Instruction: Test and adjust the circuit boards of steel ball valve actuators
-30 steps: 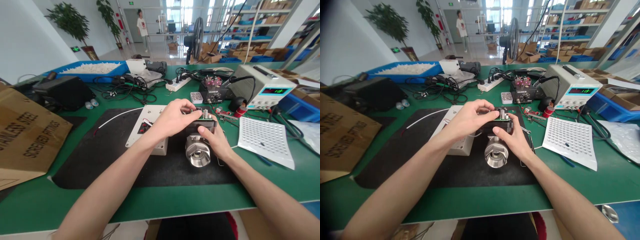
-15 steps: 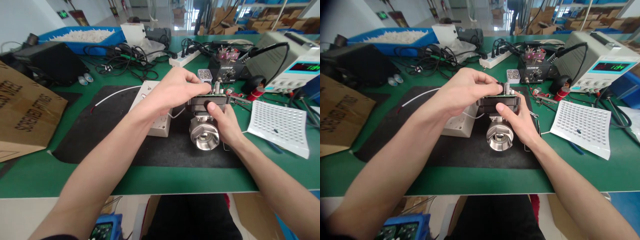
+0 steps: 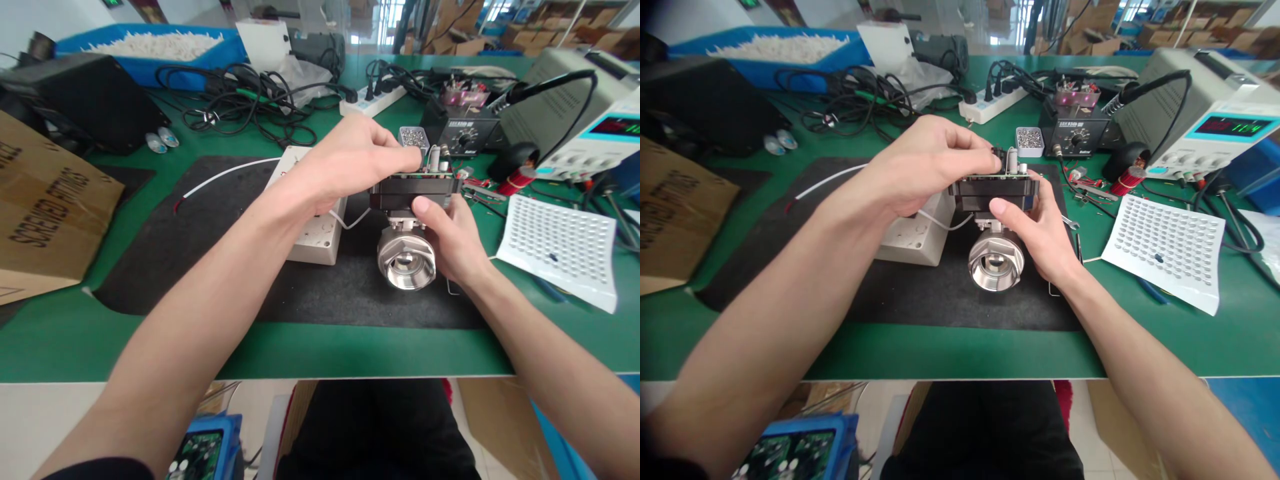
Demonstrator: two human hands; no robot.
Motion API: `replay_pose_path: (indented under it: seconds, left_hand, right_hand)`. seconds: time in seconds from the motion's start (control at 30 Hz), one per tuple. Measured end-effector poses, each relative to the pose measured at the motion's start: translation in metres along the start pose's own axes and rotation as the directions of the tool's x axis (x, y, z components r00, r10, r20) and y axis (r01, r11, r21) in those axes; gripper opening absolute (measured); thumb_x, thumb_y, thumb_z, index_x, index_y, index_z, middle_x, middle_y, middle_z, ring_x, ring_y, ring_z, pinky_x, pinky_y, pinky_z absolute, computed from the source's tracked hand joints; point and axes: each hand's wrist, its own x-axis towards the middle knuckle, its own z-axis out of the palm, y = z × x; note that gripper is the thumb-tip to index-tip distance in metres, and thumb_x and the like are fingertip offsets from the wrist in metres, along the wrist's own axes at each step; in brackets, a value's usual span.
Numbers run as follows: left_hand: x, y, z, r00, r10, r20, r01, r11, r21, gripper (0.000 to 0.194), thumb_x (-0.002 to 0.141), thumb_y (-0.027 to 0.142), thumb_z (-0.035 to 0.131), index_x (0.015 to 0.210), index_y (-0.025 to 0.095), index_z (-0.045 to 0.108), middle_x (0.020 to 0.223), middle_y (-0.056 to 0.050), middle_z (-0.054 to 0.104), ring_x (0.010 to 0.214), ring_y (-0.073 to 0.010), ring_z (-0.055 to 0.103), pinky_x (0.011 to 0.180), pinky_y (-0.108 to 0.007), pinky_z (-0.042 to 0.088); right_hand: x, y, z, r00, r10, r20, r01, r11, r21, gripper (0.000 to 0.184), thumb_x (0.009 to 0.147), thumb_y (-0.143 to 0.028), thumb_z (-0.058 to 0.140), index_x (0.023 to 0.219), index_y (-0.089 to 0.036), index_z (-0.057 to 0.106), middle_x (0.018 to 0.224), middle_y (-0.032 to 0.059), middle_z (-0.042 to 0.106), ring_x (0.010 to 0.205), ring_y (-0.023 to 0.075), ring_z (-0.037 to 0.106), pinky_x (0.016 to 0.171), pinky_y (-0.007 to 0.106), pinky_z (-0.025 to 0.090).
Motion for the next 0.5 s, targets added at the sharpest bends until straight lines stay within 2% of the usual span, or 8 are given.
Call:
replay_pose_path:
  seconds: [0.17,0.33,0.5]
  left_hand:
    - [-0.0001,0.0004,0.0022,1.000,-0.018,-0.015,0.018,1.000,0.004,0.034,0.094,0.035,0.063,0.078,0.006,0.067,0.081,-0.005,0.070,0.087,-0.0231,0.070,0.080,-0.038,0.052]
    - [0.0011,-0.0008,0.0015,1.000,-0.018,-0.024,0.017,1.000,-0.022,0.029,0.091,0.035,0.070,0.074,0.011,0.069,0.080,-0.005,0.072,0.087,-0.0232,0.067,0.080,-0.041,0.053]
    - [0.0007,0.0009,0.0002,1.000,0.012,-0.026,-0.013,1.000,-0.024,0.027,0.092,0.030,0.068,0.073,0.011,0.068,0.076,-0.004,0.069,0.086,-0.0209,0.067,0.082,-0.039,0.052]
  right_hand:
    - [-0.0002,-0.0004,0.0013,1.000,-0.021,0.005,0.021,1.000,-0.001,0.093,0.071,-0.080,0.077,0.143,-0.029,0.048,0.129,0.0095,0.071,0.126,0.0348,0.064,0.103,0.053,0.055]
    - [-0.0006,0.0004,0.0002,1.000,-0.006,0.013,0.007,0.999,-0.046,0.093,0.073,-0.081,0.074,0.145,-0.030,0.047,0.130,0.0091,0.070,0.128,0.0352,0.063,0.103,0.053,0.055]
    - [-0.0008,0.0015,-0.0011,1.000,0.003,-0.002,-0.003,1.000,-0.010,0.096,0.073,-0.079,0.077,0.148,-0.029,0.044,0.133,0.0100,0.068,0.130,0.0359,0.061,0.106,0.054,0.053]
